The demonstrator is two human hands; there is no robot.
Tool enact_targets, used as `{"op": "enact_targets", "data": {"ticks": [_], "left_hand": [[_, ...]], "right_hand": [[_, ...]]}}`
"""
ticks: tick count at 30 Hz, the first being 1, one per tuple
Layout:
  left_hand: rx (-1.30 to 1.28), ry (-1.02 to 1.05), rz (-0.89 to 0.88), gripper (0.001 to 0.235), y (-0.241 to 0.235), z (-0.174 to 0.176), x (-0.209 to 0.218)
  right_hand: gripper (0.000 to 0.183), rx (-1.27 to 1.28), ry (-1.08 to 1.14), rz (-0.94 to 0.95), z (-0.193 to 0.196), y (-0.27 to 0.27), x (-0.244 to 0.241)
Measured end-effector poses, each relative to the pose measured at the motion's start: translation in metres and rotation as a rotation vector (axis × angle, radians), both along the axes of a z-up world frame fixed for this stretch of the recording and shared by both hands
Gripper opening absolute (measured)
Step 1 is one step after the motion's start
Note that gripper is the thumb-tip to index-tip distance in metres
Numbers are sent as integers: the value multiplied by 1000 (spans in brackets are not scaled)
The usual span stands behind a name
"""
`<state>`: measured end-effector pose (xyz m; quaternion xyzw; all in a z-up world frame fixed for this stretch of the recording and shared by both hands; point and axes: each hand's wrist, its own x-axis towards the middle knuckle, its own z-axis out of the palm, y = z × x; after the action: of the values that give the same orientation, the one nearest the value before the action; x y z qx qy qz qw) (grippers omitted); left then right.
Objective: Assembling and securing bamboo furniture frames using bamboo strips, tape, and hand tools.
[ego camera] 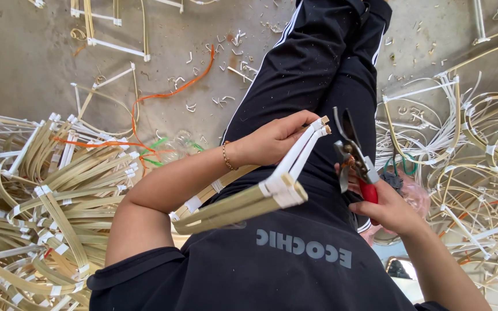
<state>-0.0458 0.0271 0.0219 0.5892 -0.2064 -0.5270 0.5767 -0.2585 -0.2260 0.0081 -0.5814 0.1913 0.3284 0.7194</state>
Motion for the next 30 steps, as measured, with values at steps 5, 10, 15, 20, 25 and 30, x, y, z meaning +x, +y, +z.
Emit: {"op": "enact_targets", "data": {"ticks": [5,10,15,20,25,30], "left_hand": [[-162,156,34,28,-2,-25,-6],[65,139,-8,25,-11,6,2],[127,-81,-127,22,-14,1,0],[121,-64,-118,22,-16,-6,-2],[-36,-30,-30,21,-13,-26,-13],[-17,-84,-47,25,-6,-26,-15]], "right_hand": [[101,-149,-93,126,32,7,19],[110,-164,-119,141,41,8,23],[112,-342,-228,227,43,7,24],[103,-401,-279,220,28,6,17],[96,-537,-340,214,19,5,22],[73,-685,-295,199,8,17,15]]}}
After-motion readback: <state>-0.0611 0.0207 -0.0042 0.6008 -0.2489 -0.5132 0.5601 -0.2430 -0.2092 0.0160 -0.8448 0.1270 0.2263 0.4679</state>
